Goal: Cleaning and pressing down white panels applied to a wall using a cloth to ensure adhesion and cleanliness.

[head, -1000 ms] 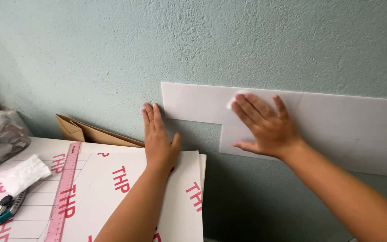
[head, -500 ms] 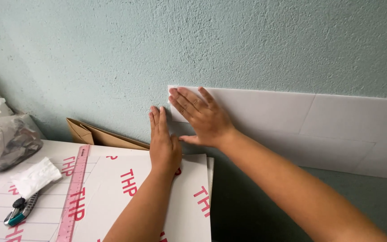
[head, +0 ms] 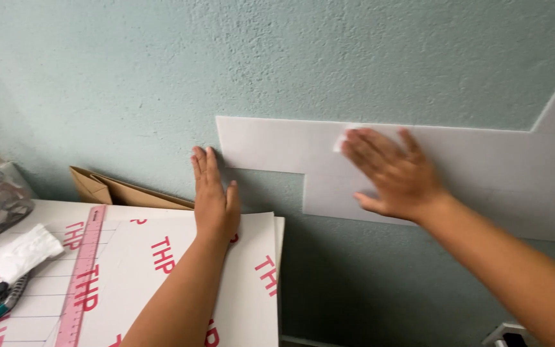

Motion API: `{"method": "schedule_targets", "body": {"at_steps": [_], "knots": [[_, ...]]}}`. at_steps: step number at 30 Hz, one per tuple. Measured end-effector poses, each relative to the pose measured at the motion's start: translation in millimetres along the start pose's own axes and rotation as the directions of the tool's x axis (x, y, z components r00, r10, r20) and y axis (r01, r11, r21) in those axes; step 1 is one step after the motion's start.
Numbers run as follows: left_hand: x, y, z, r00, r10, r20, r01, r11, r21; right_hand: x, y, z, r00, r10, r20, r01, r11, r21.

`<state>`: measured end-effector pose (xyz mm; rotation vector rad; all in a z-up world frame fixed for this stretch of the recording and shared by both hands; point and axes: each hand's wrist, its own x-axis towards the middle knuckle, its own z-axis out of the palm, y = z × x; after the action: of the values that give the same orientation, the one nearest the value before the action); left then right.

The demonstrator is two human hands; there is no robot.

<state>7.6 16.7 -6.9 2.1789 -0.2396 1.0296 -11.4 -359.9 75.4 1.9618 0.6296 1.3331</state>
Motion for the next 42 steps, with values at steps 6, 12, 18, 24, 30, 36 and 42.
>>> {"method": "schedule_targets", "body": {"at_steps": [6, 12, 18, 24, 30, 36, 42], "knots": [[0, -5, 5, 0.999, 0.023, -0.022, -0.023, 1.000, 0.017, -42, 10, 3, 0.995, 0.076, 0.063, -0.068, 0.991, -0.114], [0, -5, 8, 0.999, 0.031, -0.040, -0.030, 0.999, 0.030, 15, -38, 6, 0.999, 0.043, -0.013, -0.043, 0.999, 0.019], [1, -14, 5, 0.997, 0.067, -0.049, -0.067, 0.998, -0.008, 105, -101, 4, 0.989, -0.026, -0.144, 0.045, 0.991, 0.127], [1, -17, 4, 0.992, 0.100, -0.075, -0.102, 0.995, -0.022, 165, -142, -2, 0.981, -0.054, -0.186, 0.097, 0.968, 0.233], [1, -17, 1, 0.995, 0.080, -0.059, -0.081, 0.997, -0.019, 153, -119, -7, 0.980, -0.085, -0.178, 0.109, 0.986, 0.128], [-1, -11, -1, 0.997, 0.046, -0.054, -0.046, 0.999, 0.002, 77, -67, -11, 0.995, -0.071, -0.076, 0.076, 0.994, 0.076], [0, -7, -2, 0.999, 0.010, -0.038, -0.011, 1.000, -0.005, -25, -16, -1, 0.998, -0.011, 0.064, 0.012, 1.000, -0.012]]}}
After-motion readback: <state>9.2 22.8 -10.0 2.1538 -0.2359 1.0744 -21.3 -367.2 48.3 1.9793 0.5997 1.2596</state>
